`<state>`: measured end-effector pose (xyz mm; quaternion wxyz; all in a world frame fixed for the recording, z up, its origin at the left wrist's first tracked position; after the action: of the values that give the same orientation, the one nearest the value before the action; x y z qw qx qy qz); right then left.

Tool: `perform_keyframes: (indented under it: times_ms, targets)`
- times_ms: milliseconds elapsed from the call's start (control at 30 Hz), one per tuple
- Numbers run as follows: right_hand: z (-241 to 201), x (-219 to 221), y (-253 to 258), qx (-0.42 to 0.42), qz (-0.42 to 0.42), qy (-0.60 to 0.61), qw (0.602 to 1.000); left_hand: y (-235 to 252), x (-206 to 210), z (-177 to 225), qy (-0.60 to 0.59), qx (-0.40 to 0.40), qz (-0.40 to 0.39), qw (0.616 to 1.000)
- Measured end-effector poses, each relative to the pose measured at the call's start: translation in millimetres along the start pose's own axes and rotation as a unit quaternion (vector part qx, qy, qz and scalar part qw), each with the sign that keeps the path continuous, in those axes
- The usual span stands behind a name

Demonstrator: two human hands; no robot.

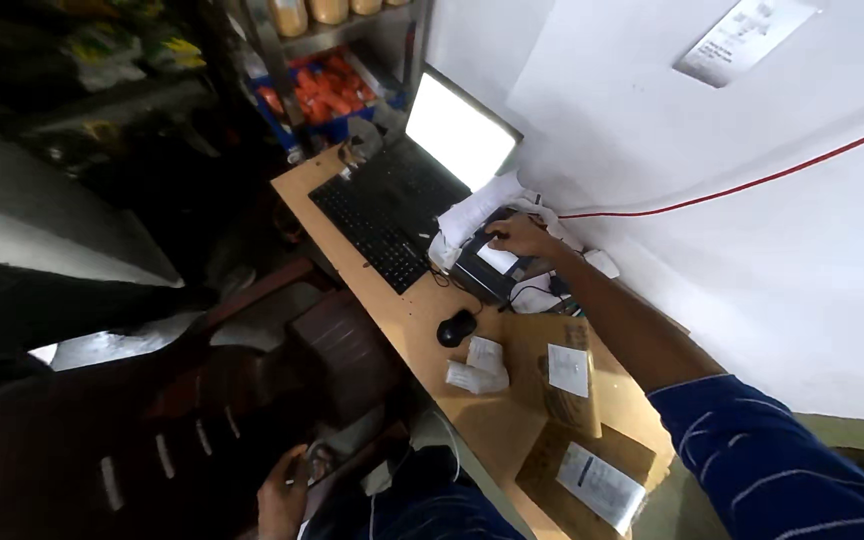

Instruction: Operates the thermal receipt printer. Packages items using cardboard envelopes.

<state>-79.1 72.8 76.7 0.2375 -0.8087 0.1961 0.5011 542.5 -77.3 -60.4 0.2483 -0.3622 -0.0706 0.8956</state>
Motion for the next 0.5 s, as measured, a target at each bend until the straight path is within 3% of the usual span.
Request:
perform_keyframes:
  times_ms: [200, 500]
  targets:
    - [11.3, 21.9, 1.6, 0.114, -0.06, -0.095, 0.987, -0.7, -4.8, -2.9, 0.001, -0.004, 0.003, 1.0]
    - [-5.1, 15.4, -14.9, 0.098, -0.06, -0.098, 0.989, 4.5, -0.7, 12.6, -0.006, 0.04, -0.029, 0.999]
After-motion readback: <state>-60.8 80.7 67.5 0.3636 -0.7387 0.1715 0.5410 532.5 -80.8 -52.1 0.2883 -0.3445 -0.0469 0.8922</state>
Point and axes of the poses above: each hand's wrist, its own y-axis towards the middle knuckle, its own x-axis out of the palm, z = x × y, the point moved 7 cm from there along y, towards the middle knuckle, and after that the axes turned 10 degrees about z, right-handed, at the moved point
